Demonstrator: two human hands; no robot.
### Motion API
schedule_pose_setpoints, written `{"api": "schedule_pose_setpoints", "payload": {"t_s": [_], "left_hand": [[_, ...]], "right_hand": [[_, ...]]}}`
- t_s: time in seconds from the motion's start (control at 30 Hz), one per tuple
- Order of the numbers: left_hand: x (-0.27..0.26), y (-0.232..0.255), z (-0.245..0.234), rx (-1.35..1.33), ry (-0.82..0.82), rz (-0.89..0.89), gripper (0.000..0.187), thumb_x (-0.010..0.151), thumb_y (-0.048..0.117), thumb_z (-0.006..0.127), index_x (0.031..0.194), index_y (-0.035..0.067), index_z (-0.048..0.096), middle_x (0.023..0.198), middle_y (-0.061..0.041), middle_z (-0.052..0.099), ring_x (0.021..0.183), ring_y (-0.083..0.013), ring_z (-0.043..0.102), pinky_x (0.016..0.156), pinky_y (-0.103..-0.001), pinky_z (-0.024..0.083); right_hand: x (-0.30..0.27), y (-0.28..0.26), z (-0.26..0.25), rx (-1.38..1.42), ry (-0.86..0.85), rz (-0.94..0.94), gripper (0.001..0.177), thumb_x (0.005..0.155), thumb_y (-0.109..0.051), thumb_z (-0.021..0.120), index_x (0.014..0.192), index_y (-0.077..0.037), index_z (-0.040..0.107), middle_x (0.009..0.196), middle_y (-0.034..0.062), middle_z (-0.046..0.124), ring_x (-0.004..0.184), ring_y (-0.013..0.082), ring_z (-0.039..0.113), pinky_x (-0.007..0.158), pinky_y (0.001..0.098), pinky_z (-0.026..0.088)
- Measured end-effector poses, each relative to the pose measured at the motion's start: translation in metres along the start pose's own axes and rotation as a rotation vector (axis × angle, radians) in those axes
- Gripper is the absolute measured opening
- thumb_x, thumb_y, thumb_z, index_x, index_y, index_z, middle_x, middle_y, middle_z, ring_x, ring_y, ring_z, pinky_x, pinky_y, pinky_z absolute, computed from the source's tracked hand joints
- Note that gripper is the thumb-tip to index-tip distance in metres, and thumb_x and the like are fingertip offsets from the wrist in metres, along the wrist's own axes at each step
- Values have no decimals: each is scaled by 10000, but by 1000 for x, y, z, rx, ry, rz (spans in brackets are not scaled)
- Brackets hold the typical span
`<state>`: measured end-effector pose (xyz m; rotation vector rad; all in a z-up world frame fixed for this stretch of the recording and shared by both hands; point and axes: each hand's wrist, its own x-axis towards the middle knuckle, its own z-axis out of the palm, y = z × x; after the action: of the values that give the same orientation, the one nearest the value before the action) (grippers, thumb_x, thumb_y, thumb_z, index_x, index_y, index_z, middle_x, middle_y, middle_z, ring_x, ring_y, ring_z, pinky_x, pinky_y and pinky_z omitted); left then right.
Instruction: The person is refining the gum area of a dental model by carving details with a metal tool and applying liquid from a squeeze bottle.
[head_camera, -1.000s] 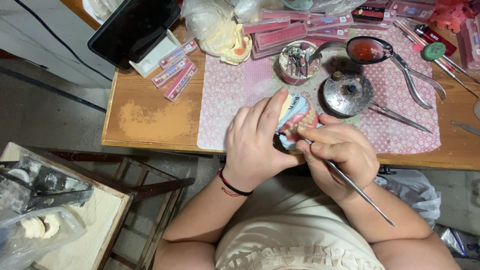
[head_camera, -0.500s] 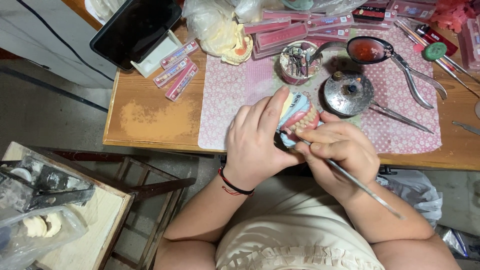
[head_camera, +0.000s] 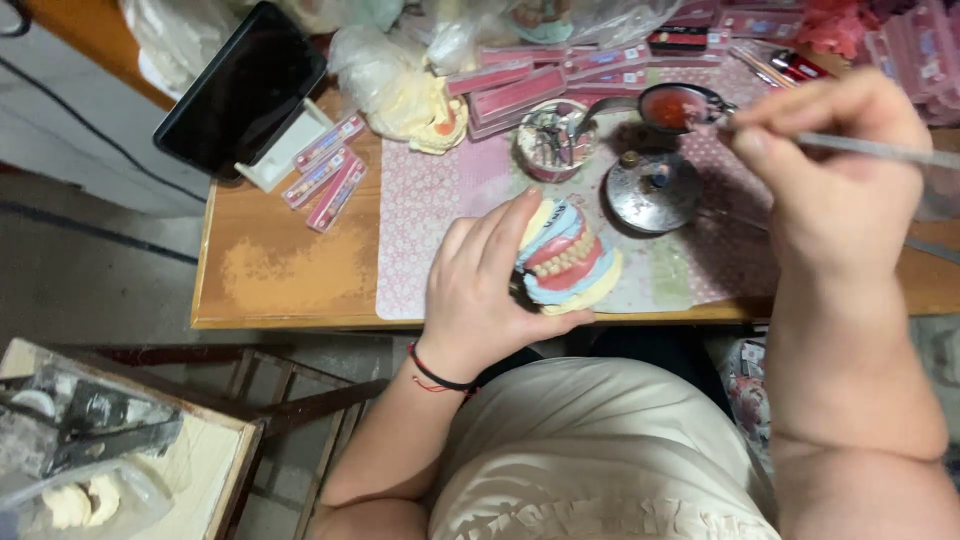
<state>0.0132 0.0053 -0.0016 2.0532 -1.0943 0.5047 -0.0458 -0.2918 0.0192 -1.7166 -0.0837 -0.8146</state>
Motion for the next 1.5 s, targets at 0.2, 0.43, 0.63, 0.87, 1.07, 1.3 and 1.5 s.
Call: {"api": "schedule_pose_setpoints", "payload": {"t_s": [0.2, 0.43, 0.63, 0.87, 1.07, 1.3, 1.5], "left_hand": [[4, -22, -7, -127, -191, 75, 1030, 747, 583, 890, 1511, 47, 455, 1488, -165, 598, 1277, -358, 620, 1109, -454, 462], [2, -46, -16, -244, -323, 45, 1049, 687, 396, 912, 1547, 68, 410, 1537, -96, 544, 1344, -334, 553, 1172, -458, 432], [3, -48, -19, -343, -354, 100, 951, 756, 284, 808, 1571, 79, 364, 1582, -140, 489, 1452, -362, 515, 1240, -500, 404], [4, -50, -16, -390, -387, 60, 979, 734, 208, 760, 1591, 55, 312, 1603, -198, 429, 1498, -380, 461, 1270, -486, 379], [-2, -51, -10, -329, -389, -1, 1134, 713, 311, 943, 1605, 66, 287, 1623, -190, 422, 1509, -360, 447, 1280, -467, 349], [-4, -47, -10, -306, -338, -8, 1064, 684, 179, 898, 1587, 123, 340, 1488, -170, 504, 1385, -347, 559, 1080, -429, 519], [-5, -44, -6, -221, -221, 8, 1047, 585, 347, 950, 1475, 70, 475, 1427, -150, 616, 1286, -344, 636, 1101, -449, 496]], "right_hand": [[45, -9, -9, 1, -155, 216, 336, 1020, 36, 779, 1121, -121, 500, 1168, 123, 692, 1135, 152, 722, 1048, 252, 625], [59, -2, -13, -63, -249, 254, 284, 1060, 82, 679, 1163, -122, 511, 1172, 101, 686, 1120, 137, 696, 1047, 246, 589], [62, -1, -13, -200, -311, 277, 309, 1070, 124, 630, 1112, -127, 454, 1170, 99, 666, 1121, 141, 656, 1033, 254, 525], [62, -10, -11, -140, -323, 342, 252, 1111, 73, 541, 1074, -122, 386, 1201, 120, 664, 1076, 170, 657, 1006, 259, 548], [49, -7, -20, -104, -251, 206, 273, 1209, 73, 547, 1155, -122, 363, 1285, 147, 610, 1210, 225, 674, 1038, 280, 564], [-17, -19, 7, 105, -82, 22, 299, 1131, 20, 645, 1183, -63, 363, 1188, 274, 643, 1149, 382, 732, 952, 391, 658], [-55, -25, 56, 323, -116, 127, 248, 938, 34, 687, 1030, -79, 487, 1029, 229, 707, 1044, 351, 773, 986, 464, 702]]}}
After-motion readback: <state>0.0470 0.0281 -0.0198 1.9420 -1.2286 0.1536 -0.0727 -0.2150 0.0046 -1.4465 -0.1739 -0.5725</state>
